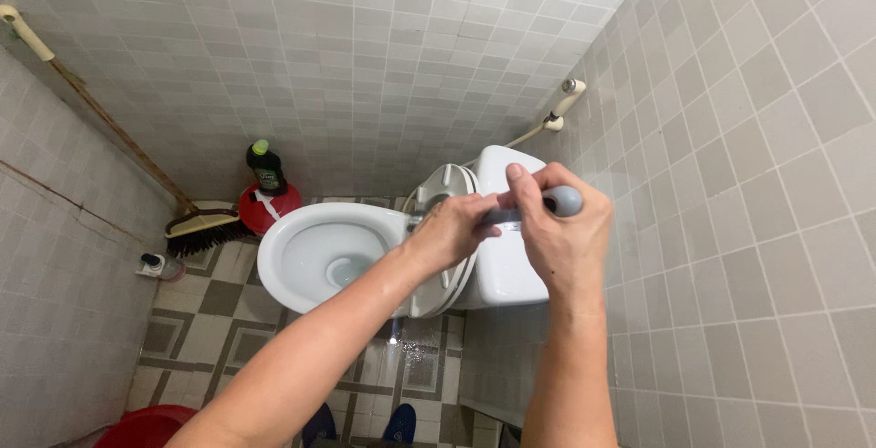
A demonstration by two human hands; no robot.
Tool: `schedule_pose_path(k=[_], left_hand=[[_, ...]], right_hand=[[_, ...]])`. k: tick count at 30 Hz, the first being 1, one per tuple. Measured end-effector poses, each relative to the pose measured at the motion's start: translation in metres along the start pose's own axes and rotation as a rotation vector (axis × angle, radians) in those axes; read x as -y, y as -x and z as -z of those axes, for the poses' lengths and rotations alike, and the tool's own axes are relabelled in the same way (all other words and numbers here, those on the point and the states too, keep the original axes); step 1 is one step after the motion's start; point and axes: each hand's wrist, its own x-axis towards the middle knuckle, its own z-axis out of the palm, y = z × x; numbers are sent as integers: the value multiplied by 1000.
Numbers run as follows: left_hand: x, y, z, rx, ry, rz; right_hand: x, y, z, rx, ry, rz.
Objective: The person cleans the interior and the rim of a toilet bowl using a long-handled scrub brush.
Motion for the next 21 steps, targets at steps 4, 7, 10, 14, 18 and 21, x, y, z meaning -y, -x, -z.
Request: schedule_pose_path(k=[4, 7, 10, 14, 18, 21], left_hand=[[5, -14, 5, -122, -54, -75], [6, -20, 13, -177, -115, -76], [-2, -22, 17, -189, -119, -81], [-20, -18, 11, -158, -68, -138], [-34, -4, 6, -111, -78, -112], [-38, 2, 7, -84, -38, -95]], right_hand=[[10, -5, -7, 2, 43, 76], [18, -12, -10, 6, 75, 159], [25, -17, -7, 2, 138, 245], [36, -16, 9, 12, 94, 224], [42, -5, 23, 32, 5, 109], [40, -1, 23, 42, 5, 108]])
